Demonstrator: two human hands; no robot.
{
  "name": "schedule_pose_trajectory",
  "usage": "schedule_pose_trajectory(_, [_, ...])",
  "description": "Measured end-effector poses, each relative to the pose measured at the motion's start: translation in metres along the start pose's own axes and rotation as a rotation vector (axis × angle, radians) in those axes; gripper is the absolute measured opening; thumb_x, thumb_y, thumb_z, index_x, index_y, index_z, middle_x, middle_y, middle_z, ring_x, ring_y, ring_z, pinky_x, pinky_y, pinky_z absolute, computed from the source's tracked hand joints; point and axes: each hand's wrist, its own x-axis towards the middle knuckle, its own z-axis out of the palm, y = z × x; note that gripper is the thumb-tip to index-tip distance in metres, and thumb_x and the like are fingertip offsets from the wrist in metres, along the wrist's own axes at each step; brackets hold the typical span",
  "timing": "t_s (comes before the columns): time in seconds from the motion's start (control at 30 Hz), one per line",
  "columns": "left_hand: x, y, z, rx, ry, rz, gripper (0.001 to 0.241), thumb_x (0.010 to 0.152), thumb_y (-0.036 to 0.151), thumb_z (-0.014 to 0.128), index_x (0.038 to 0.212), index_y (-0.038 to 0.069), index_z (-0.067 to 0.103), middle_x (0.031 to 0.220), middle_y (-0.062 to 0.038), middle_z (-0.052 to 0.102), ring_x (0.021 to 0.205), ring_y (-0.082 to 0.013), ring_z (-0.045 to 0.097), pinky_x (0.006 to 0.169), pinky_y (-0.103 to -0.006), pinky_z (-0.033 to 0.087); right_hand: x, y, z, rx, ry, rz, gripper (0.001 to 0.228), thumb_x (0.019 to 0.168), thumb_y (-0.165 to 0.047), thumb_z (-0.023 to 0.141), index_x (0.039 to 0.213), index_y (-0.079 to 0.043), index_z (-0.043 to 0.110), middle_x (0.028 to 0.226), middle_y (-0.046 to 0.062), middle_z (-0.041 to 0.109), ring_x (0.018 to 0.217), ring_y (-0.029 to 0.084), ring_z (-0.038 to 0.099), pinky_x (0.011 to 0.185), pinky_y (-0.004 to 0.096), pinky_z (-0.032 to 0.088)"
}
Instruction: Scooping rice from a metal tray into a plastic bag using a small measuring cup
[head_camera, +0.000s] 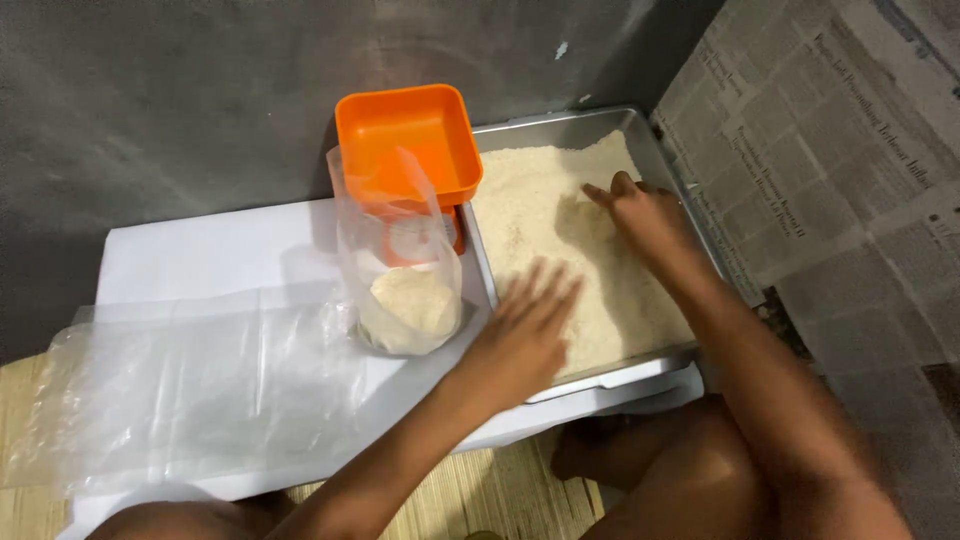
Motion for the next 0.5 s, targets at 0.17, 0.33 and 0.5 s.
schedule_pose_trajectory(0.17, [-0.010,-0.021,0.007,0.192,-0.213,-0.258,0.081,0.090,0.024,0.062,0.159,0.001,0.029,0.163,-0.031,0.023,0.152,-0.0523,0.015,0.122,-0.0618,0.012,0.010,0.039,0.024,-0.302,0.209,-0.237,0.057,0.095,-0.009,0.059,0.150,-0.022,0.057,0.113,0.013,0.065,0.093,0.031,0.075,0.068,0.048,0.062])
schedule_pose_trajectory(0.33, [-0.007,-0.024,0.004,0.076,-0.381,-0.339,0.075,0.094,0.031,0.057,0.160,0.012,0.029,0.167,-0.025,0.014,0.155,-0.0451,0.005,0.123,-0.0598,-0.001,0.000,0.024,0.005,-0.257,-0.046,-0.142,0.057,0.091,-0.010,0.051,0.147,-0.009,0.058,0.085,0.019,0.074,0.073,0.036,0.076,0.062,0.050,0.059])
schedule_pose_trajectory(0.5, [-0.006,-0.024,0.005,0.071,-0.368,-0.343,0.072,0.093,0.032,0.056,0.158,0.013,0.033,0.167,-0.024,0.016,0.155,-0.0446,0.007,0.123,-0.0592,-0.004,-0.004,0.010,-0.014,0.064,-0.129,0.047,0.048,0.098,-0.020,0.057,0.146,-0.014,0.059,0.086,0.023,0.076,0.081,0.041,0.076,0.065,0.053,0.056])
